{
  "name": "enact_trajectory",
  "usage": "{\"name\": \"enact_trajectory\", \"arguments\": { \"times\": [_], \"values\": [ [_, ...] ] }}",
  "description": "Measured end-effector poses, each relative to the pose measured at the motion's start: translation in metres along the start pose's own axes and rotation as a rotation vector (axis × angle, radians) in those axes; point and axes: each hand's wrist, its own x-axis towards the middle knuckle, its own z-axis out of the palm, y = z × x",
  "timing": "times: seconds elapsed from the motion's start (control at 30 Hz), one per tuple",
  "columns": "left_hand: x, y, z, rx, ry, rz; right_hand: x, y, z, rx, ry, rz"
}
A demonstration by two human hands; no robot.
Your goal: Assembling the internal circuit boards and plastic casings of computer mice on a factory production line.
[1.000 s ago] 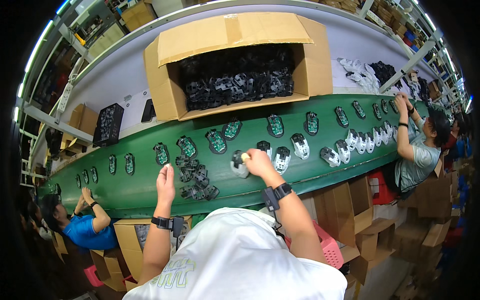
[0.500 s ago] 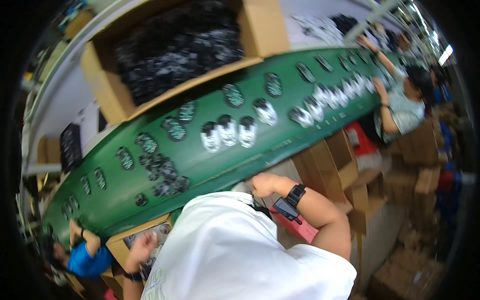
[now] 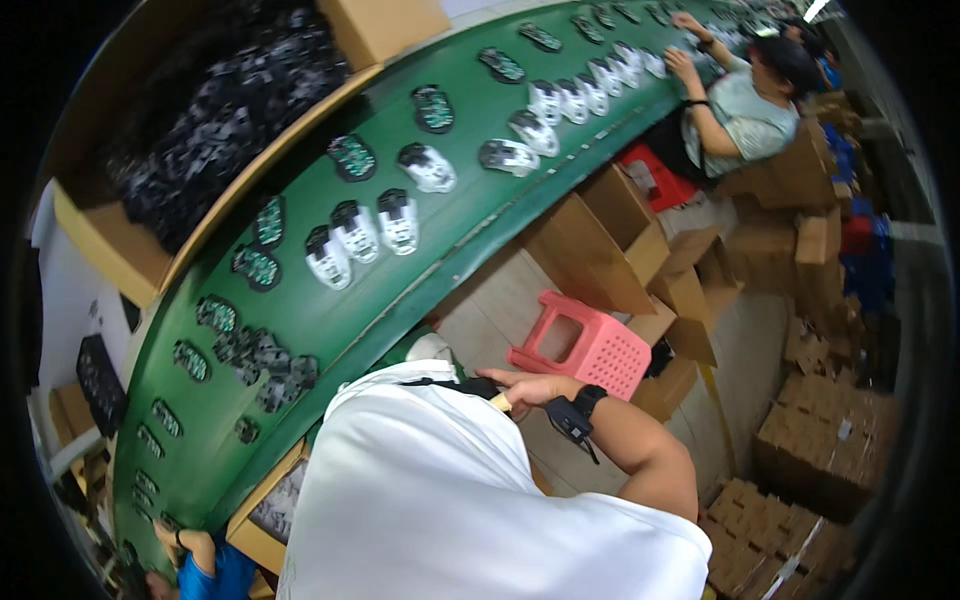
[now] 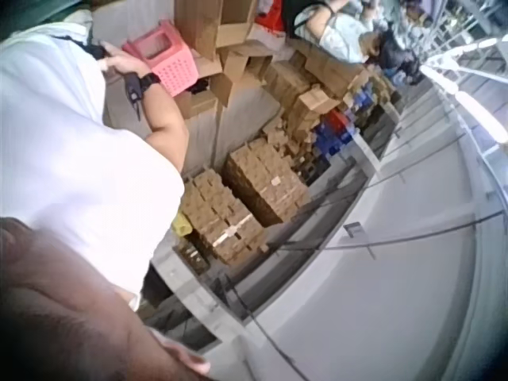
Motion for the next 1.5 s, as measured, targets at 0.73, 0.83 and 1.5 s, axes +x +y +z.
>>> {"name": "enact_trajectory", "arguments": {
  "times": [0.73,0.83,1.5],
  "values": [
    [0.029,-0.024,0.132,-0.226,0.166,-0.026,0.009,-0.005,0.041,0.091,0.340,0.027],
    [0.032,-0.020,0.136,-0.284,0.178,0.052,0.009,-0.010,0.045,0.072,0.370,0.047],
    [0.076,-0.103,0.157,-0.069,0.151,0.189,0.028,-0.026,0.055,0.103,0.423,0.031]
  ]
}}
